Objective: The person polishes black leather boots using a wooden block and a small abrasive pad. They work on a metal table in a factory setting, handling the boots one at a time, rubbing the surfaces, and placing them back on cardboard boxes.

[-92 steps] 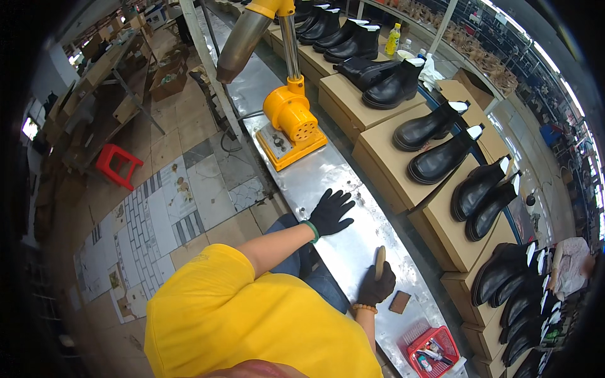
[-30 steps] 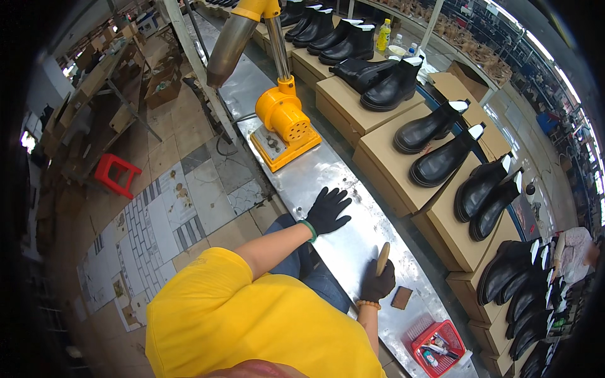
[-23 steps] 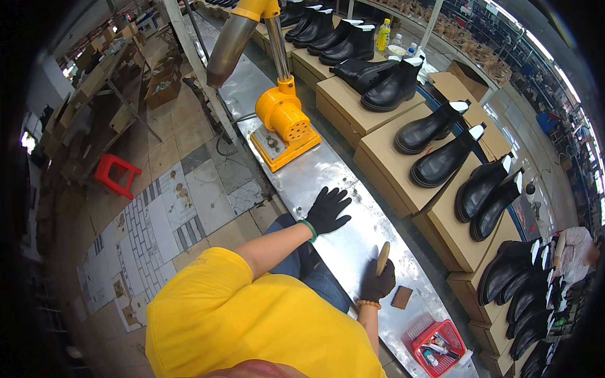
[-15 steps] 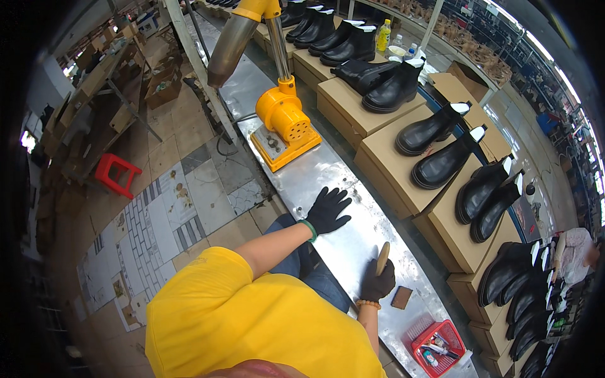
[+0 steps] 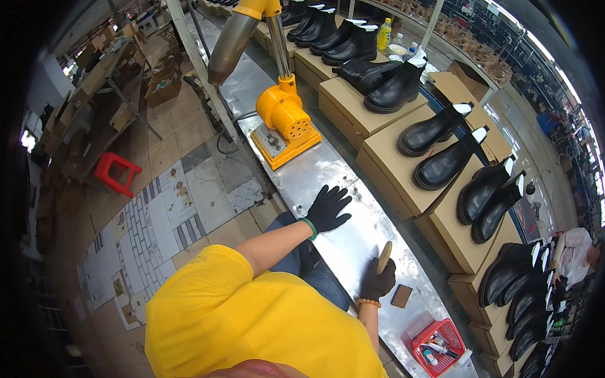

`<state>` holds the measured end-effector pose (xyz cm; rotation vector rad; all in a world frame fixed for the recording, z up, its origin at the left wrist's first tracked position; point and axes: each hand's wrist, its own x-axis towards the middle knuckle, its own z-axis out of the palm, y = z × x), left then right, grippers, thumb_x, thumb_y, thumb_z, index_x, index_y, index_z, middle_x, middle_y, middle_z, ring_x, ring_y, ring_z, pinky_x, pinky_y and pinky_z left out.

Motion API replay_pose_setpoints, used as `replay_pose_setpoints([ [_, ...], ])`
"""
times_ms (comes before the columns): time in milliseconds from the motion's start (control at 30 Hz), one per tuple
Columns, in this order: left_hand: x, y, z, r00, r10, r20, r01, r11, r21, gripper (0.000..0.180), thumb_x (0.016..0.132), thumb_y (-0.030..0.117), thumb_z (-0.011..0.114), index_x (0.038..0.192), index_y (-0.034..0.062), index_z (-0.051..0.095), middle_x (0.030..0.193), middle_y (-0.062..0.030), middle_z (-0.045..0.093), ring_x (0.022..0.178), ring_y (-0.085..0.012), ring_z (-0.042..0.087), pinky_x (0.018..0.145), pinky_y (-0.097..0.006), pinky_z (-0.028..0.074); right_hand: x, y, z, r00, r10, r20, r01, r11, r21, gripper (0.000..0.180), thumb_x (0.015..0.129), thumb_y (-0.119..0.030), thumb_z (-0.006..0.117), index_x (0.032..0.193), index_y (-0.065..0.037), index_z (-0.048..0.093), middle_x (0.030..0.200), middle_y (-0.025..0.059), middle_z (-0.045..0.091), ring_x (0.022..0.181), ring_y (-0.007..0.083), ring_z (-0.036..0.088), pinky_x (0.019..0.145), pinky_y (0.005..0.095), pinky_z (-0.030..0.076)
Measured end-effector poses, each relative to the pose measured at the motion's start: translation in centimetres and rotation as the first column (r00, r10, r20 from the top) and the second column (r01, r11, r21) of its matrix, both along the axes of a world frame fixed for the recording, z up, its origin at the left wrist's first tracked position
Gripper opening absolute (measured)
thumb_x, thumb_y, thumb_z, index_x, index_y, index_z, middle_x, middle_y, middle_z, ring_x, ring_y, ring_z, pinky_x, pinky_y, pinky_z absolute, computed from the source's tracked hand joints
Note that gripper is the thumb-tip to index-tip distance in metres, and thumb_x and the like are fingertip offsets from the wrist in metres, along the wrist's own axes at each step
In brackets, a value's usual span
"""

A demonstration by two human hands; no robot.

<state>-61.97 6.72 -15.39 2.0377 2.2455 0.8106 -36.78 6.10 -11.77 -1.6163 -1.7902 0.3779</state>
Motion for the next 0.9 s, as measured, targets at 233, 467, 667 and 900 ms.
replay_pose_setpoints([
  [233, -0.1, 0.3, -0.1, 1.000, -0.004, -0.005, 0.004, 1.000, -0.002, 0.051, 0.084, 0.044, 0.055, 0.124, 0.0119, 0.055, 0.134, -0.0148, 0.047, 0.125, -0.0339, 0.041, 0.108, -0.052, 0.021, 0.6, -0.1, -0.8, 0.997, -0.068, -0.033, 0.066, 0.997, -0.042, 0.039, 0.077, -0.035, 0.066, 0.101, -0.006, 0.056, 0.082, 0.0174, 0.066, 0.071, 0.0351, 0.065, 0.064, 0.0435, 0.051],
  [467, -0.3, 0.5, -0.1, 1.000, -0.005, -0.013, 0.005, 0.999, -0.042, 0.051, 0.085, 0.044, 0.053, 0.124, 0.0114, 0.055, 0.135, -0.0138, 0.046, 0.126, -0.0332, 0.040, 0.108, -0.052, 0.021, 0.2, 0.1, -0.9, 0.995, -0.098, -0.033, 0.095, 0.992, -0.081, 0.041, 0.078, -0.035, 0.064, 0.105, -0.006, 0.054, 0.086, 0.0191, 0.066, 0.075, 0.0361, 0.065, 0.066, 0.0450, 0.050],
  [667, -1.2, 1.2, -0.9, 0.992, 0.038, 0.117, -0.041, 0.999, 0.022, 0.042, 0.083, 0.037, 0.060, 0.116, 0.0110, 0.061, 0.128, -0.0119, 0.054, 0.121, -0.0305, 0.047, 0.105, -0.048, 0.029, -0.3, 0.4, -0.9, 0.992, -0.090, -0.089, 0.084, 0.994, -0.075, 0.045, 0.078, -0.033, 0.063, 0.112, -0.005, 0.054, 0.089, 0.0199, 0.066, 0.078, 0.0359, 0.066, 0.067, 0.0445, 0.051],
  [900, -8.7, 11.5, 4.0, 0.480, 0.172, 0.860, -0.441, 0.895, 0.067, 0.038, 0.090, 0.031, 0.057, 0.117, 0.0044, 0.060, 0.104, -0.0094, 0.064, 0.089, -0.0190, 0.060, 0.080, -0.030, 0.047, -0.5, 0.7, -0.2, 0.997, -0.067, -0.036, 0.063, 0.993, -0.098, 0.043, 0.079, -0.028, 0.062, 0.114, -0.004, 0.054, 0.090, 0.0210, 0.066, 0.079, 0.0356, 0.066, 0.068, 0.0425, 0.051],
])
